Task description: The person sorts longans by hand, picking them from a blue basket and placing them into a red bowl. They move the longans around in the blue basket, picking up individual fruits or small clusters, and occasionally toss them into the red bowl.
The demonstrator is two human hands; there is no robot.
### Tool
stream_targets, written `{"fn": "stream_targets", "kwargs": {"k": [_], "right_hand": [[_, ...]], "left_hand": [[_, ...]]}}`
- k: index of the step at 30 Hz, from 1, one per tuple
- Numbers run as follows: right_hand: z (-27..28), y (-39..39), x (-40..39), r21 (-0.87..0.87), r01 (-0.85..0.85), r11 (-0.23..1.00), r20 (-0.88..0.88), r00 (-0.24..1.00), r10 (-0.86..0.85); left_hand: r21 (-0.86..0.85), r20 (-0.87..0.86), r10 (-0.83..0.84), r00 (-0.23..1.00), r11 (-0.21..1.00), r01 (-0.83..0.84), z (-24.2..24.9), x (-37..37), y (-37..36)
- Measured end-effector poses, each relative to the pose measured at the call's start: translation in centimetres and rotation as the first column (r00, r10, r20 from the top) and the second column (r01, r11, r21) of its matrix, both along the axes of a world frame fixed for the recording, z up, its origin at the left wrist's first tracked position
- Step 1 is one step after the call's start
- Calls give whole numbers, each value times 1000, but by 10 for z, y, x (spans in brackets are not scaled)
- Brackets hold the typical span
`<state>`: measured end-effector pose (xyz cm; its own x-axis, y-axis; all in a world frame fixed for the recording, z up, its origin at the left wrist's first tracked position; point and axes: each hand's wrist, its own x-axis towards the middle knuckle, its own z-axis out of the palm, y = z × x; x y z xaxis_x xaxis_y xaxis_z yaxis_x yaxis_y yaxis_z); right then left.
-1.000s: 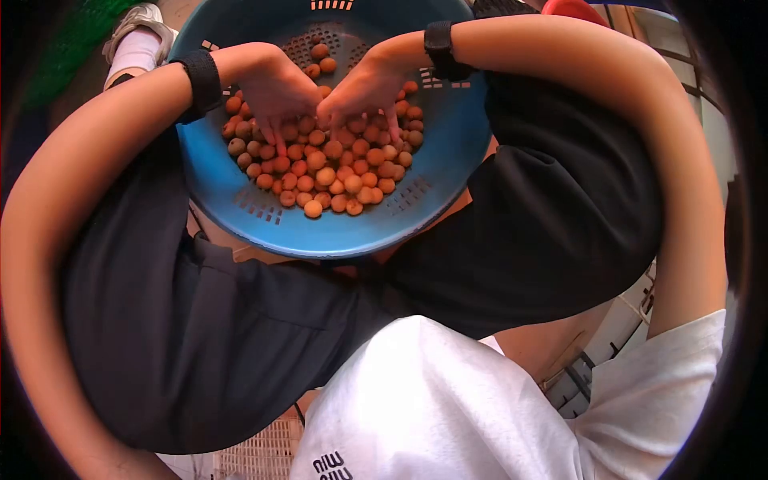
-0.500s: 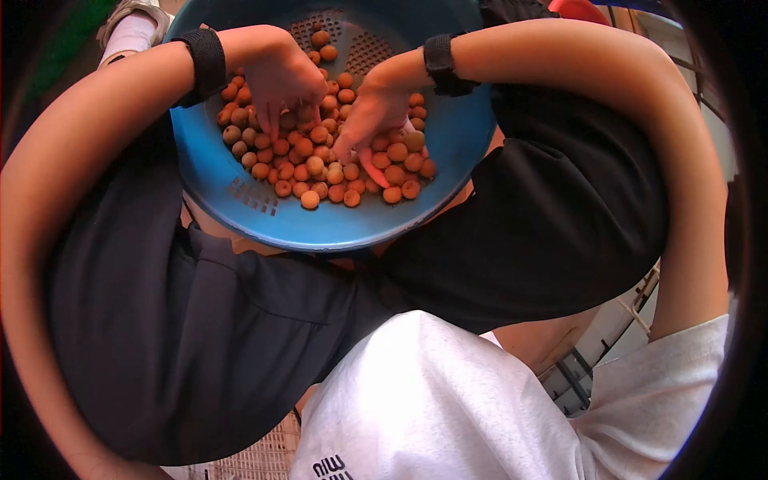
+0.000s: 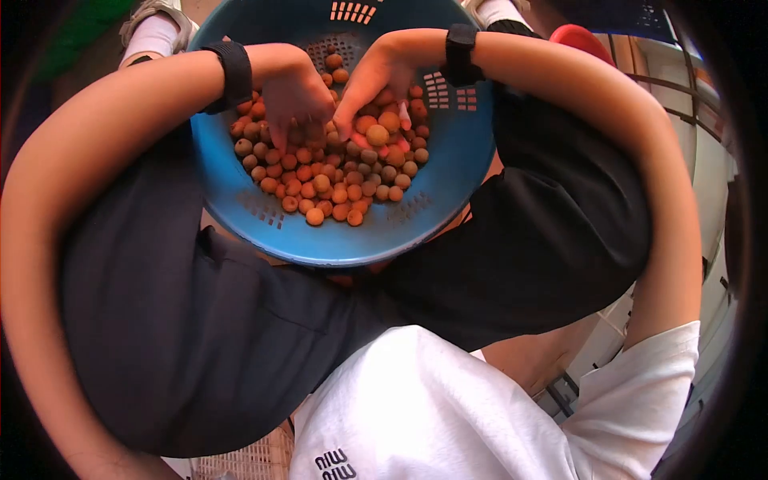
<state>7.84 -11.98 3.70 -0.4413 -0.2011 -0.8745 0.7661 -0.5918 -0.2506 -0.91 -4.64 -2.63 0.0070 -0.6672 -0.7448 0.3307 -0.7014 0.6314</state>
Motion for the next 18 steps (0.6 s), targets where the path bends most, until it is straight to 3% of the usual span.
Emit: {"fn": "stream_targets", "kwargs": {"k": [2, 6, 7, 9, 10, 13, 14, 15, 16, 17, 18], "right_hand": [[10, 8, 5, 71, 56, 996, 30, 998, -58], [36, 28, 24, 91, 133, 987, -124, 985, -121], [35, 36, 36, 91, 139, 986, -173, 977, -122], [45, 40, 56, 154, 219, 964, -240, 954, -178], [55, 43, 70, 191, 248, 950, -259, 946, -195], [95, 40, 114, 319, 378, 869, -309, 909, -281], [105, 32, 133, 388, 417, 822, -390, 882, -263], [123, 16, 151, 582, 419, 697, -390, 896, -214], [137, -10, 159, 489, 700, 520, -458, 714, -530], [142, -32, 178, 418, 832, 366, -503, 547, -669], [149, -42, 209, 376, 822, 428, -417, 563, -713]], "left_hand": [[23, -173, 143, 975, 990, -141, 5, -2, 3], [59, -173, 54, 984, 997, -44, 24, 4, 6], [32, -202, 56, 978, 998, -51, 5, 4, 5], [-40, 25, -162, 986, 986, 163, -4, 9, 8], [-12, 289, -357, 888, 927, 376, 0, 10, 7], [96, 206, -157, 966, 985, 140, 15, 4, 5], [40, 280, -279, 919, 959, 279, 25, 7, 5], [-10, 365, -375, 852, 913, 407, 36, 9, 5], [-16, 123, -201, 972, 979, 204, 9, 8, 5], [42, -108, 19, 994, 999, -14, -19, 6, 6], [28, -75, 18, 997, 999, -16, -27, 6, 9]]}}
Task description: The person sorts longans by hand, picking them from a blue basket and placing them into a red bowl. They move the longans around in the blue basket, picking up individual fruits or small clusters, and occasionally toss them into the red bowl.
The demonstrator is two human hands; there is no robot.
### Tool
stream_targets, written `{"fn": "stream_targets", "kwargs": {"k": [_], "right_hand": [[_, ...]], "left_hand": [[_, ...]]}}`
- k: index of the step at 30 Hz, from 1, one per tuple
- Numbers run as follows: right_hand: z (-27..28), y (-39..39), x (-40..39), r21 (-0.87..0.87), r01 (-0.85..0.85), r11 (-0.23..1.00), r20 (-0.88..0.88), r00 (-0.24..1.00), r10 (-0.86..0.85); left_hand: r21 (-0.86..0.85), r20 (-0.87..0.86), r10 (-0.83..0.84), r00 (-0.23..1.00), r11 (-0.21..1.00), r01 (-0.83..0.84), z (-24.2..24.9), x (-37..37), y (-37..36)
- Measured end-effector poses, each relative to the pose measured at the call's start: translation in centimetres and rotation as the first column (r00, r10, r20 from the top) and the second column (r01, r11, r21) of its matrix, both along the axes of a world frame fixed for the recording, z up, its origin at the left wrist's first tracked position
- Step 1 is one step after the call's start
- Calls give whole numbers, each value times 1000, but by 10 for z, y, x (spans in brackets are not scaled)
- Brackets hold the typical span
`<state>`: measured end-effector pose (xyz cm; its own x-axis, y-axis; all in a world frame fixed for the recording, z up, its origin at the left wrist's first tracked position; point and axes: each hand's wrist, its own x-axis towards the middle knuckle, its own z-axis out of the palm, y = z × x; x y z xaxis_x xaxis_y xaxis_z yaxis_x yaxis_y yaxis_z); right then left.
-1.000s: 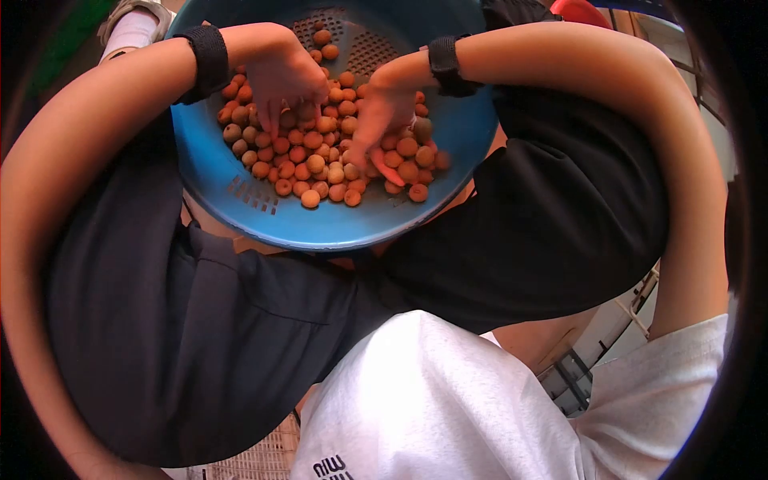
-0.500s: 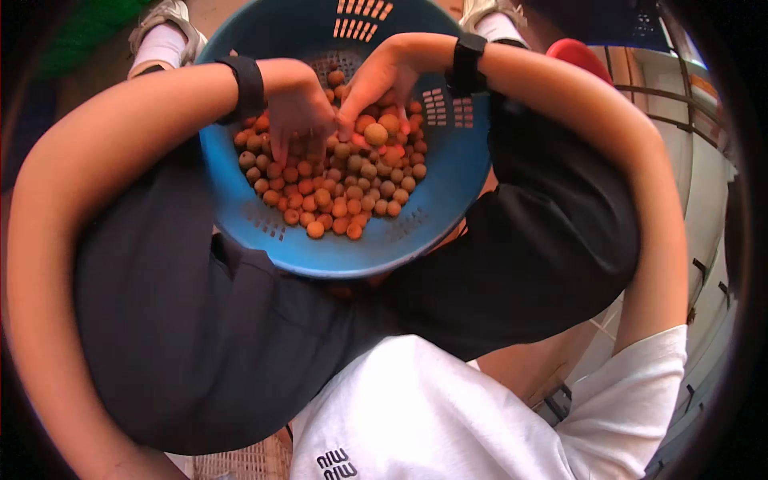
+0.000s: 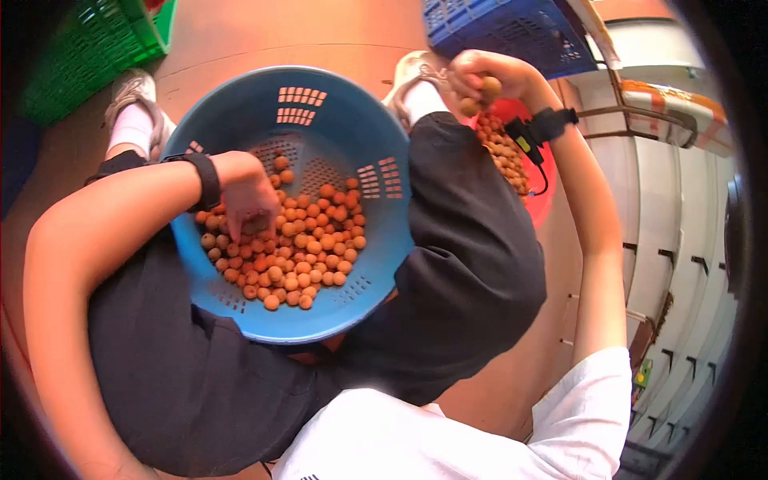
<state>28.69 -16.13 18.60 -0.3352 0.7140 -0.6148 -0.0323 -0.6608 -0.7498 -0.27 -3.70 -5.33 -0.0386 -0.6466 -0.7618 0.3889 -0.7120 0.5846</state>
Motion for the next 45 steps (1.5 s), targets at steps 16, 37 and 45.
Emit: {"fn": "stream_targets", "kwargs": {"k": [16, 37, 45], "right_hand": [[14, -202, 106, -237, 491, 838, 935, 351, 59], [-137, -216, 135, -130, 273, 953, 991, 22, 128], [-145, -223, 149, 171, 124, 977, 957, -256, -135]], "left_hand": [[376, 125, 117, 985, 913, -156, 41, -7, -15], [436, 244, 83, 966, 880, -186, 34, -13, 5], [389, 222, 106, 969, 902, -188, 38, -10, 5]]}}
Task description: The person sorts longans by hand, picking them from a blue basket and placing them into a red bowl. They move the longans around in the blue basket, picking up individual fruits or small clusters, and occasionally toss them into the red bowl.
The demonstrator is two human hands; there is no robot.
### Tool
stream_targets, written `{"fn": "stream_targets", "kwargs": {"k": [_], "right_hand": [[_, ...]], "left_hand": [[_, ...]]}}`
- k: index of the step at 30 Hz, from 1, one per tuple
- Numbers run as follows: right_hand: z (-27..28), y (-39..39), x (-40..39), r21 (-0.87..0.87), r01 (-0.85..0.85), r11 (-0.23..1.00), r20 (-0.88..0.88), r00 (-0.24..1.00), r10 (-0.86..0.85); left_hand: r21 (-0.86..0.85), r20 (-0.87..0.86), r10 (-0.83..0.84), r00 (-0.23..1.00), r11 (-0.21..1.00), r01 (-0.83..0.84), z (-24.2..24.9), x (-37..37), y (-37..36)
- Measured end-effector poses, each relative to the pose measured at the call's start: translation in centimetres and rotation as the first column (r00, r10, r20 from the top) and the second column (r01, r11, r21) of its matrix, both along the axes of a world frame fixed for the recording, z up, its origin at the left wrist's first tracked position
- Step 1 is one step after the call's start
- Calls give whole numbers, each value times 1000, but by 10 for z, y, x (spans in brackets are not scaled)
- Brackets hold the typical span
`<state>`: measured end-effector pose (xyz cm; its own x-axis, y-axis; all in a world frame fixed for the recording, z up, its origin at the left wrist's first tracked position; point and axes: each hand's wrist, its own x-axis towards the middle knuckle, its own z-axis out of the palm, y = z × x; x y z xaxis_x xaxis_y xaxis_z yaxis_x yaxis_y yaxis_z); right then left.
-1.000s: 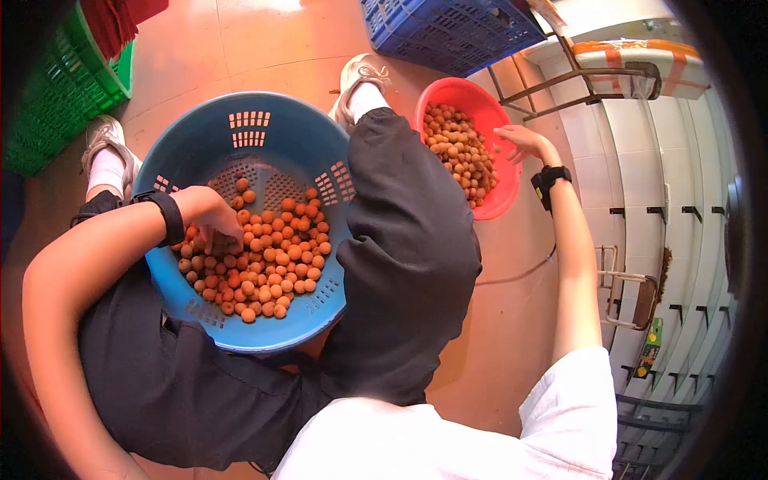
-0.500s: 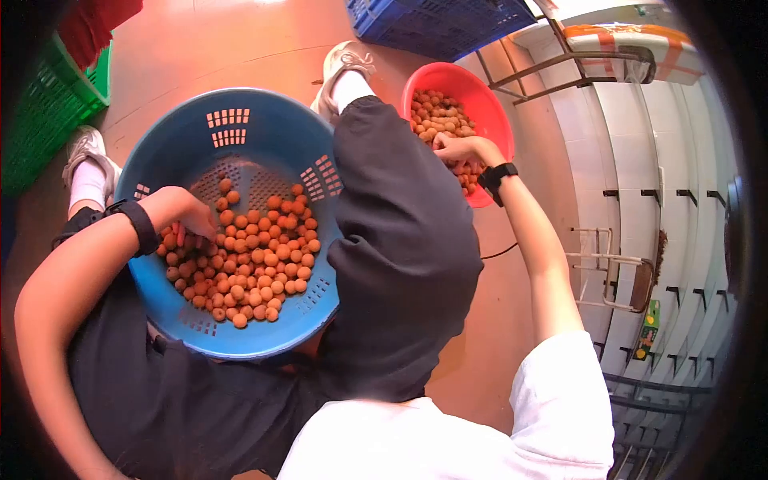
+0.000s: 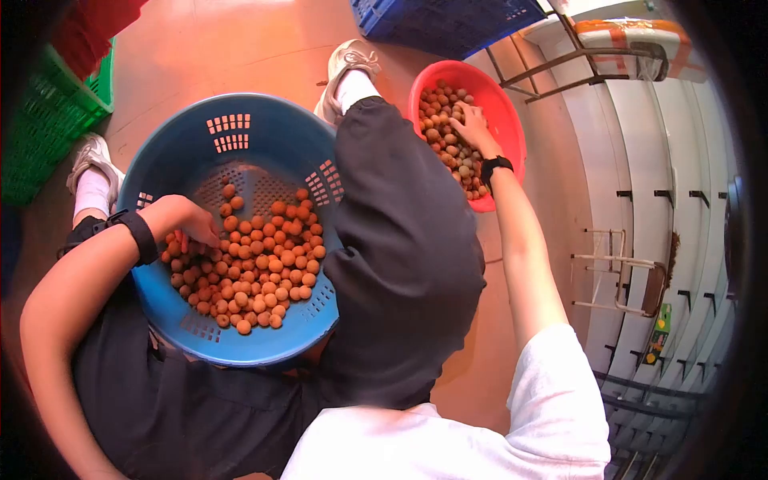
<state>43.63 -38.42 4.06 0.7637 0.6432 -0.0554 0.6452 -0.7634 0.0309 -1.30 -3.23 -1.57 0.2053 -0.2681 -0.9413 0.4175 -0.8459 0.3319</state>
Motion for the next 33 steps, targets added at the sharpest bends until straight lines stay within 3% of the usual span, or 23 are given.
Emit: {"fn": "stream_targets", "kwargs": {"k": [3, 4, 5, 6, 8, 9, 11, 13, 14, 16, 18, 19, 21, 24, 26, 29, 30, 32, 33], "right_hand": [[-23, -14, 47, 18, 22, 1000, -106, 994, -20], [-11, -6, 41, -37, 5, 999, -80, 997, -8], [-2, 5, 49, -154, -73, 985, -56, 996, 65], [10, 17, 48, -179, -201, 963, 99, 970, 221], [72, 74, 1, -58, -439, 897, -161, 890, 426], [84, 97, -1, -111, -429, 896, -295, 875, 383], [117, 148, -45, 0, -574, 819, -439, 736, 516], [124, 205, -92, -22, -629, 777, -679, 580, 450], [127, 232, -118, -26, -674, 738, -740, 509, 439], [106, 270, -194, -45, -841, 539, -787, 363, 499], [72, 290, -265, -99, -962, 256, -800, 230, 554], [55, 293, -298, -167, -977, 135, -820, 214, 530], [22, 295, -358, -404, -914, -20, -842, 363, 398], [-29, 287, -392, -259, -961, 101, -921, 277, 274], [-34, 268, -404, -98, -964, 248, -974, 144, 176], [-28, 248, -413, -185, -862, 471, -971, 233, 45], [-32, 250, -419, -150, -900, 409, -967, 219, 128], [-32, 249, -418, -157, -838, 522, -986, 166, -31], [-29, 248, -416, -174, -801, 573, -985, 138, -107]], "left_hand": [[-29, 83, 3, 997, 1000, -1, 8, -6, -5], [-67, 124, -83, 989, 994, 92, -21, -9, 3], [-48, 111, -93, 989, 994, 99, -19, -7, 1], [35, 153, -79, 985, 997, 74, 10, -6, -4], [110, 245, -55, 968, 994, 29, -19, -15, 13], [182, 307, -31, 951, 983, -27, -20, -19, 19], [304, 448, 1, 894, 940, -154, -25, -22, 23], [397, 603, -9, 798, 871, -291, -22, -24, 18], [427, 538, -71, 840, 882, -199, -14, -21, 20], [465, 386, -236, 892, 885, 33, -16, -18, 23], [461, 201, -440, 875, 831, 312, -42, -9, 30], [429, 262, -295, 919, 889, 163, -36, -12, 28], [342, 354, 15, 935, 929, -145, -31, -19, 27], [1, 144, 253, 957, 967, -256, -29, -20, 36], [45, 113, 245, 963, 967, -252, 2, -24, 32], [-36, 164, 208, 964, 978, -205, 13, -31, 25], [-140, 181, 158, 971, 981, -134, 20, -35, 32], [-254, 154, 274, 949, 939, -230, 27, -43, 39], [-259, 109, 431, 896, 882, -393, 28, -47, 42]]}}
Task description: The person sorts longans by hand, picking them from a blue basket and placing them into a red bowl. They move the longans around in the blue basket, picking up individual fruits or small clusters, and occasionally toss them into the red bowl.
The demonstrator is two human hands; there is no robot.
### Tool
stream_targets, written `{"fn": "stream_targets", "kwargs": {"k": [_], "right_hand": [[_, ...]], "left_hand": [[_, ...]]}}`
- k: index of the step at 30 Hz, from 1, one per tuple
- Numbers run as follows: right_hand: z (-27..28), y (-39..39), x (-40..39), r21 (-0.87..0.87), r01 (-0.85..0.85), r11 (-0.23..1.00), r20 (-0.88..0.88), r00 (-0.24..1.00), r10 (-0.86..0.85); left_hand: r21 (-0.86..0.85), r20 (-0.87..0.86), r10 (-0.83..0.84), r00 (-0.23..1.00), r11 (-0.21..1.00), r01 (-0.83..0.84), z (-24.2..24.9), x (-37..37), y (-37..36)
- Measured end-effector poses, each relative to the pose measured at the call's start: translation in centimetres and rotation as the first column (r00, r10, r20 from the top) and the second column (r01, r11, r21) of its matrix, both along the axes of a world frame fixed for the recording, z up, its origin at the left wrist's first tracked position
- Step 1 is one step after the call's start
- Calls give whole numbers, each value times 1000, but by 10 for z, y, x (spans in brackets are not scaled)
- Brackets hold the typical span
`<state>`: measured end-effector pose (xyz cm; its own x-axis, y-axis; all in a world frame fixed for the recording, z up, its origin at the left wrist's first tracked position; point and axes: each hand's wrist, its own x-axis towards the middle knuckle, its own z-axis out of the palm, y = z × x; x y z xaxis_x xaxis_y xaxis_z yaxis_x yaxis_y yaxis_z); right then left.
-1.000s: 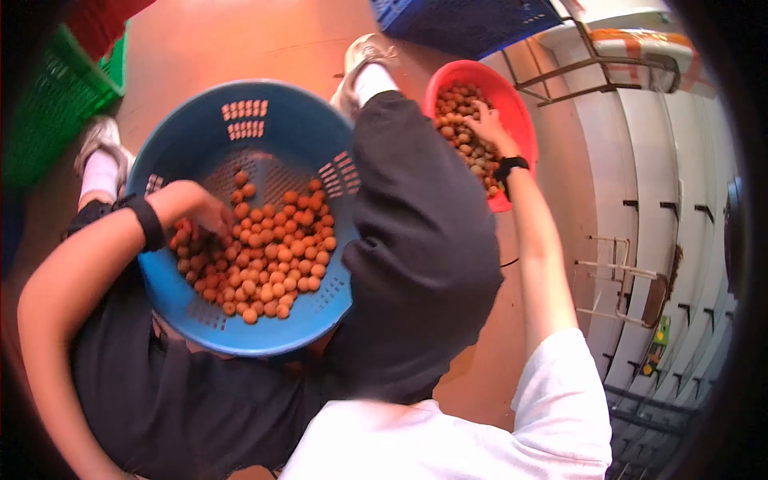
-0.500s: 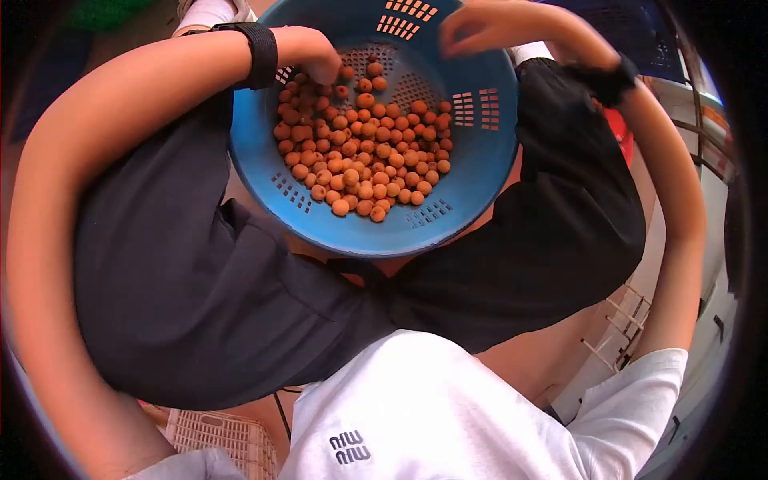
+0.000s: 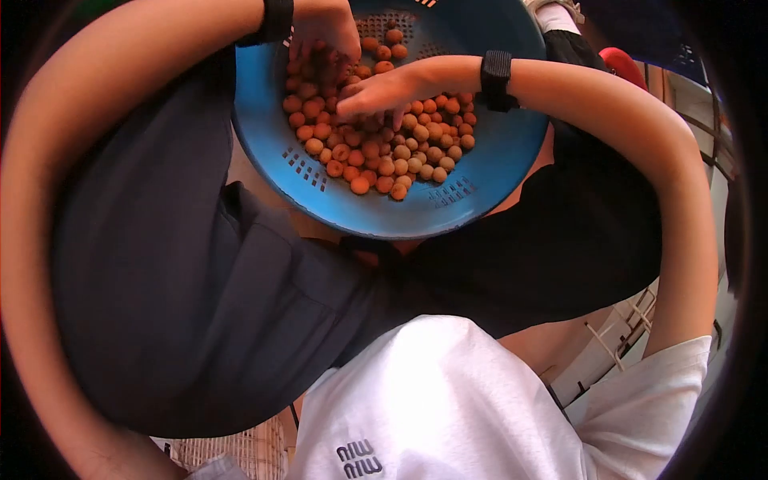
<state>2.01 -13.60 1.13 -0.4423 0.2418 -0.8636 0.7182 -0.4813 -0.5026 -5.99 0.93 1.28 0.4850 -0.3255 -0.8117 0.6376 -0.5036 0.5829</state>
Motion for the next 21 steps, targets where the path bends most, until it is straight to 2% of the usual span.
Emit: {"fn": "stream_targets", "kwargs": {"k": [2, 3, 6, 9, 10, 12, 13, 15, 16, 18, 20, 21], "right_hand": [[-9, -5, 5, -8, -2, 1000, -37, 999, 1], [-14, -5, 7, -18, -3, 1000, -54, 999, 2], [-16, -2, 7, -80, -47, 996, -113, 993, 38], [-13, -4, 5, -96, -48, 994, -155, 987, 32], [-11, -5, 5, -93, -36, 995, -165, 986, 20], [-9, -1, 3, -300, 59, 952, -117, 988, -98], [-9, 1, 1, -397, 105, 912, -87, 985, -152], [-8, 1, -3, -432, 36, 901, -16, 999, -47], [-8, 1, -5, -453, 0, 892, 14, 1000, 7], [-20, -8, 0, -250, -247, 936, -98, 968, 229], [-15, -10, -4, -286, -281, 916, -57, 959, 276], [-12, -10, -8, -427, -190, 884, 16, 976, 218]], "left_hand": [[-28, -84, 324, 942, 945, -327, -1, -5, 3], [1, -81, 360, 929, 932, -361, -5, -5, 6], [129, 17, 287, 958, 949, -286, -8, -3, 0], [53, 32, 326, 945, 943, -327, -9, -7, 5], [92, 34, 329, 944, 939, -331, -6, -8, 3], [164, 44, 335, 941, 927, -338, 4, -7, -1], [201, 0, 329, 944, 925, -322, -9, -2, 1], [273, -99, 319, 943, 920, -282, -47, 10, 6], [263, -51, 280, 959, 930, -257, -42, 8, 6], [240, 50, 200, 978, 949, -206, -20, 3, 7], [187, 70, 175, 982, 965, -186, -4, -3, 7], [158, 74, 164, 984, 972, -174, -1, -4, 7]]}}
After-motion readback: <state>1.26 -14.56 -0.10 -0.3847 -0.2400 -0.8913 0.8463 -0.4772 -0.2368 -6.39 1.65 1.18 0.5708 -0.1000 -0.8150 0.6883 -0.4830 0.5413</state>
